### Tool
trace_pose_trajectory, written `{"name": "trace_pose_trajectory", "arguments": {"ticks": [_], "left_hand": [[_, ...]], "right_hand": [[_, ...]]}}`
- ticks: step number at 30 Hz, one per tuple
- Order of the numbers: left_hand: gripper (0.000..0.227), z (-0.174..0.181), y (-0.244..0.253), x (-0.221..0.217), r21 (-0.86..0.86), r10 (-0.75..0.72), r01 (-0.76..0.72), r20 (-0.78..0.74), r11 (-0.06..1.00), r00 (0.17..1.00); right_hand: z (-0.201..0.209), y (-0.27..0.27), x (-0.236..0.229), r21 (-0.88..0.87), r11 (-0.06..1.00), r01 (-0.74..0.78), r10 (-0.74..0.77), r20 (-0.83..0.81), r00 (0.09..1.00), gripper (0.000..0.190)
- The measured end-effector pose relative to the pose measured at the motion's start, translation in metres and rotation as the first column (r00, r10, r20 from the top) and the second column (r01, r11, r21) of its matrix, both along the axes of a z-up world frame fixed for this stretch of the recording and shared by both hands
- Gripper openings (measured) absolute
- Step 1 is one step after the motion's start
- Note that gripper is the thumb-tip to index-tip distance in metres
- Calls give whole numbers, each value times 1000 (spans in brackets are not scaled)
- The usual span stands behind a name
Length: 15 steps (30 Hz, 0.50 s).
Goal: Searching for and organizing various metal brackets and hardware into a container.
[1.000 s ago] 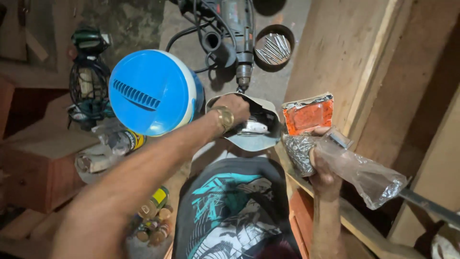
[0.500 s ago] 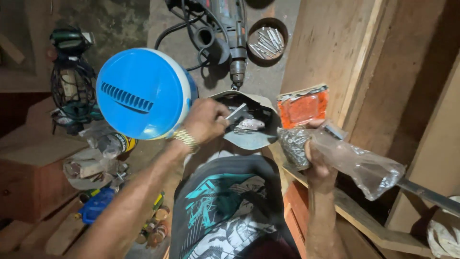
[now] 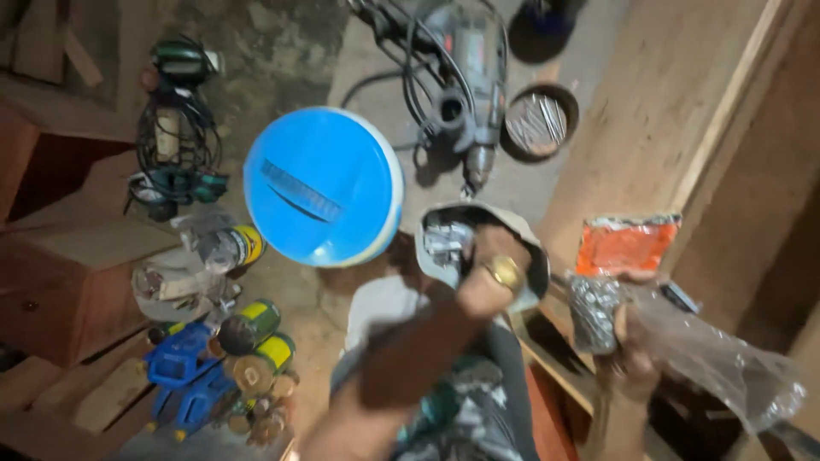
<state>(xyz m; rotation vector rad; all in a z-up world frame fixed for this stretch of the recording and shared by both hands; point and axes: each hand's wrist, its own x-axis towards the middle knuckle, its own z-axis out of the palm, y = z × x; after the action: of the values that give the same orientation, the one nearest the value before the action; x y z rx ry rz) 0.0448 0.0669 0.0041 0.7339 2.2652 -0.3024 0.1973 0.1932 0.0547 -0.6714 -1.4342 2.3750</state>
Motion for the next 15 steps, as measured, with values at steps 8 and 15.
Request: {"name": "trace_pose_trajectory", "arguments": {"ticks": [8, 15], "left_hand": [[24, 16, 5, -7, 67, 38, -45, 112, 997, 993], [46, 12, -9, 4, 83, -27, 19, 105, 996, 994]], "right_hand": [[14, -3, -29, 0, 996, -91, 91, -35, 995, 52], [34, -23, -39, 137, 987, -85, 86, 0, 996, 56]]}}
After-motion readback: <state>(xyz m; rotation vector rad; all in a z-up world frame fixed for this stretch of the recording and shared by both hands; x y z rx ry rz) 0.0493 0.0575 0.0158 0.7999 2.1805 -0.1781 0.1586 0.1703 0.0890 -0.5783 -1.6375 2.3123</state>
